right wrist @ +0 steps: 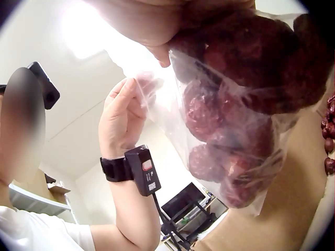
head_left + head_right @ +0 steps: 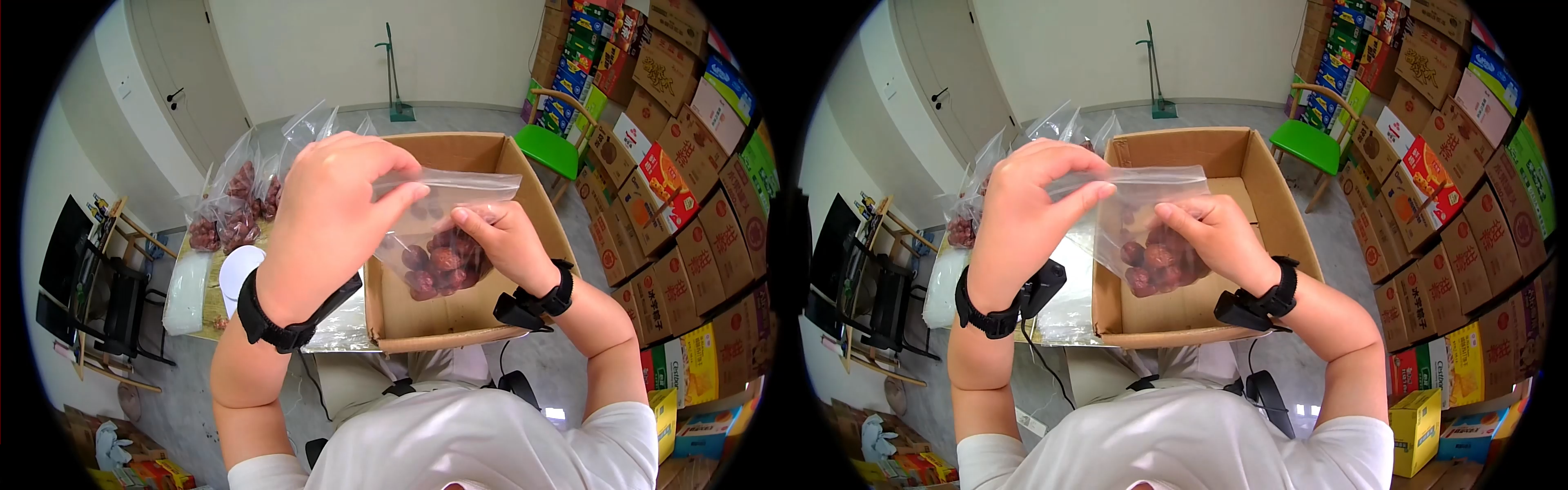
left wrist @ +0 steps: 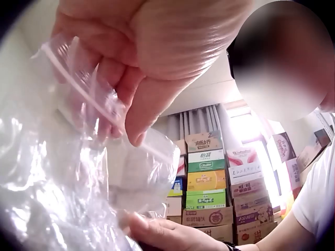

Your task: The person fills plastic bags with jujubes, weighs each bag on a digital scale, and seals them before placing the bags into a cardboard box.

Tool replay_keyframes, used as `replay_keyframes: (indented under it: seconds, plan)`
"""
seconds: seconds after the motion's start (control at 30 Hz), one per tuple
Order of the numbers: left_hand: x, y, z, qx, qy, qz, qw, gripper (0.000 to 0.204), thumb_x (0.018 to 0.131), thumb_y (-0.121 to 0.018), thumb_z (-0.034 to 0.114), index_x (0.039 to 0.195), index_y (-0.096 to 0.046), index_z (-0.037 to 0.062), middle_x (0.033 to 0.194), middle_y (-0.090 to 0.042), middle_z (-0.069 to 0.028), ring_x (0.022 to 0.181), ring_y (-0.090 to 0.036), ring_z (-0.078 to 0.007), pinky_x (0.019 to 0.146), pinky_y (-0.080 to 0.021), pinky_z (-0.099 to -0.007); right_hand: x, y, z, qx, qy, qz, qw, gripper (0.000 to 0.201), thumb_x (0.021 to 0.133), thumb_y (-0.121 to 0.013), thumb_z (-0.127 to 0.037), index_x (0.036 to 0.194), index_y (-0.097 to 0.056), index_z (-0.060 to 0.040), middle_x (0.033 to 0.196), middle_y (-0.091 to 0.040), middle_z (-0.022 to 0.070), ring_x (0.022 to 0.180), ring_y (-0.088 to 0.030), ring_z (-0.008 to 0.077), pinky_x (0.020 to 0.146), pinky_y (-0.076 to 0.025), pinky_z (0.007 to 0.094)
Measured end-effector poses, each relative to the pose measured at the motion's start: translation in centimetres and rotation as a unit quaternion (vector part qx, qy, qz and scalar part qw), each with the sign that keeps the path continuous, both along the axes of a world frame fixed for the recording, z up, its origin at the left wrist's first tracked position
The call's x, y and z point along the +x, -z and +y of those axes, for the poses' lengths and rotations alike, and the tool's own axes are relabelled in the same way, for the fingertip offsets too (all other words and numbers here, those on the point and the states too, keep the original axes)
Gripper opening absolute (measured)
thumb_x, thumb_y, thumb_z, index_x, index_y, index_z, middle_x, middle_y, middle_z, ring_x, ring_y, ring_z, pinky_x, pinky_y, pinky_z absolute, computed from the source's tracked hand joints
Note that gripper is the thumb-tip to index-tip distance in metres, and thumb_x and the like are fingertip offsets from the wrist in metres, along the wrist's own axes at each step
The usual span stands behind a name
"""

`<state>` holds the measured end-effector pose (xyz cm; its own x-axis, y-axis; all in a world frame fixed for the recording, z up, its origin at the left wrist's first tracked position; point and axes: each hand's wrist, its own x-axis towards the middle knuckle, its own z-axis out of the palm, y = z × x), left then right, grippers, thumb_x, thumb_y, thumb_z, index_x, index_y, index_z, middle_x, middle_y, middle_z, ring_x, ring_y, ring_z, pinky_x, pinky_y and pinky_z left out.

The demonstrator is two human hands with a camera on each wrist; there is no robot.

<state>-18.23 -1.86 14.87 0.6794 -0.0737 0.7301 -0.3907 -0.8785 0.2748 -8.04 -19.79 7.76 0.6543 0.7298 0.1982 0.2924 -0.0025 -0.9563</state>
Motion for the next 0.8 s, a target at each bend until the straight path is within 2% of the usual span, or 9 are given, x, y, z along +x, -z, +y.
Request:
replay_keyframes:
  seconds: [0.17,0.33,0.43,0.8]
  plan:
    - [-0.1,-0.2,-0.5,0.003,-0.002,0.018,1.000,0.010,0.072,-0.067,0.007,0.078,-0.062,0.0002,0.074,-0.062,-0.0084,0.071,-0.057,-0.0224,0.065,-0.044,-0.0301,0.0,0.2,0.1,0.006,-0.005,-0.008,1.000,0.027,0.092,-0.051,-0.022,0.084,-0.065,-0.0003,0.070,-0.064,0.0018,0.064,-0.056,0.0064,0.059,-0.047,0.0236]
    - [0.1,-0.4,-1.0,0.026,0.026,-0.031,0.999,0.009,0.073,-0.066,0.006,0.076,-0.061,-0.0002,0.072,-0.061,-0.0091,0.068,-0.056,-0.0230,0.062,-0.044,-0.0312,-0.2,-0.2,-0.1,-0.006,-0.006,-0.005,1.000,0.026,0.092,-0.051,-0.022,0.085,-0.065,-0.0001,0.071,-0.064,0.0019,0.065,-0.055,0.0064,0.061,-0.047,0.0239]
    - [0.3,-0.4,-1.5,0.013,0.034,-0.001,0.999,0.009,0.072,-0.066,0.006,0.076,-0.061,-0.0003,0.072,-0.061,-0.0096,0.068,-0.056,-0.0238,0.062,-0.044,-0.0313,-0.5,-0.3,-0.1,-0.005,-0.008,0.000,1.000,0.026,0.092,-0.052,-0.021,0.085,-0.065,0.0001,0.072,-0.064,0.0019,0.066,-0.055,0.0063,0.062,-0.046,0.0241]
    - [0.7,-0.3,-2.6,0.009,0.049,-0.022,0.999,0.007,0.071,-0.066,0.004,0.075,-0.061,0.0001,0.070,-0.060,-0.0093,0.067,-0.057,-0.0245,0.060,-0.043,-0.0319,-0.7,-0.3,0.1,-0.004,-0.008,-0.013,1.000,0.026,0.092,-0.052,-0.022,0.086,-0.065,0.0000,0.071,-0.063,0.0019,0.064,-0.055,0.0064,0.061,-0.046,0.0240]
